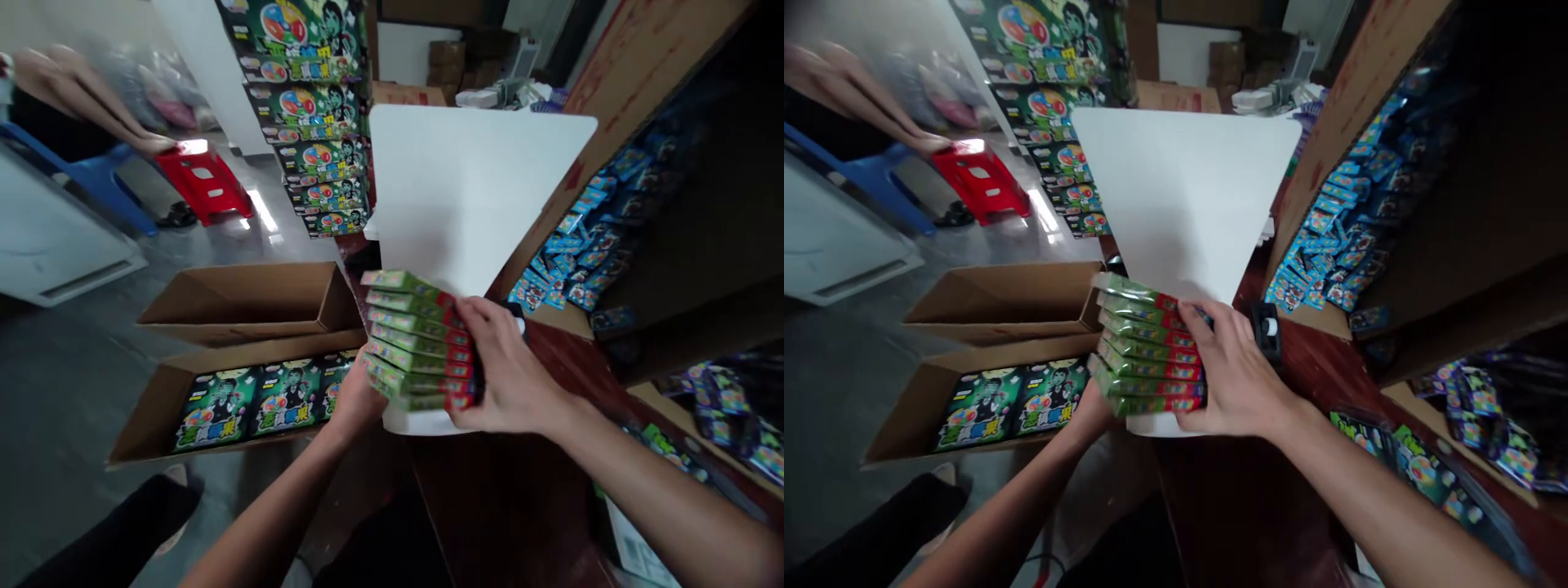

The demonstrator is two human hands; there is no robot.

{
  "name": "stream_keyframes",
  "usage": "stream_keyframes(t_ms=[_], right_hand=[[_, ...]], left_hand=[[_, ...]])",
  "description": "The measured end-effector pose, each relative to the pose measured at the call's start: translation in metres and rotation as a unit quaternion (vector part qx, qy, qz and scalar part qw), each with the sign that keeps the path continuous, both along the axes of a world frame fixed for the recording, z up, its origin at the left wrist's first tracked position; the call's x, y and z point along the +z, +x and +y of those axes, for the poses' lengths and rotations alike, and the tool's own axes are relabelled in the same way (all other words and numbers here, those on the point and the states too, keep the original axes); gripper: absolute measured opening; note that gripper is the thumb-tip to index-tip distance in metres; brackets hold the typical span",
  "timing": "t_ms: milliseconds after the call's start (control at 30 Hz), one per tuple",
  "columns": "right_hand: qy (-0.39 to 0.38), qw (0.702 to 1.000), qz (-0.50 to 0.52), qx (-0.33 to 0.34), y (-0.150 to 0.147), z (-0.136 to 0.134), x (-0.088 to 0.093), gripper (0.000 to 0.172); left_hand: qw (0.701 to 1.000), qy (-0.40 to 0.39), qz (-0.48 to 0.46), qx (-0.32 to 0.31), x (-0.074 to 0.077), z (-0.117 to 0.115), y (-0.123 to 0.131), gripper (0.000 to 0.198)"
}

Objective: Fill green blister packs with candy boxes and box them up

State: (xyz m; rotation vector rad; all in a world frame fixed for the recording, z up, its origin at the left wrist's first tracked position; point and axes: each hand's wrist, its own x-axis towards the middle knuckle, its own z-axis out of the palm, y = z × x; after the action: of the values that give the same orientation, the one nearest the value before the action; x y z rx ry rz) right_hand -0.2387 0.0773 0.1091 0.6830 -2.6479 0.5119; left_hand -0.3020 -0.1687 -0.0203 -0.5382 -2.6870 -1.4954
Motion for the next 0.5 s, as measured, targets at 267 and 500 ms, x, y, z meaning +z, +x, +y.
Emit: stream_keyframes(t_ms=[267, 500], right_hand=[[0.1, 0.98, -0.16, 0.057, -0.07, 0.017, -0.008, 0.115], [0.181, 0.966, -0.182, 0.034, -0.059, 0.04, -0.031, 0.083]], left_hand=[[0.999, -0.007, -0.027, -0.02, -0.004, -0.004, -0.009, 0.065], [0.998, 0.01, -0.064, 0.017, -0.009, -0.002, -0.003, 0.096]])
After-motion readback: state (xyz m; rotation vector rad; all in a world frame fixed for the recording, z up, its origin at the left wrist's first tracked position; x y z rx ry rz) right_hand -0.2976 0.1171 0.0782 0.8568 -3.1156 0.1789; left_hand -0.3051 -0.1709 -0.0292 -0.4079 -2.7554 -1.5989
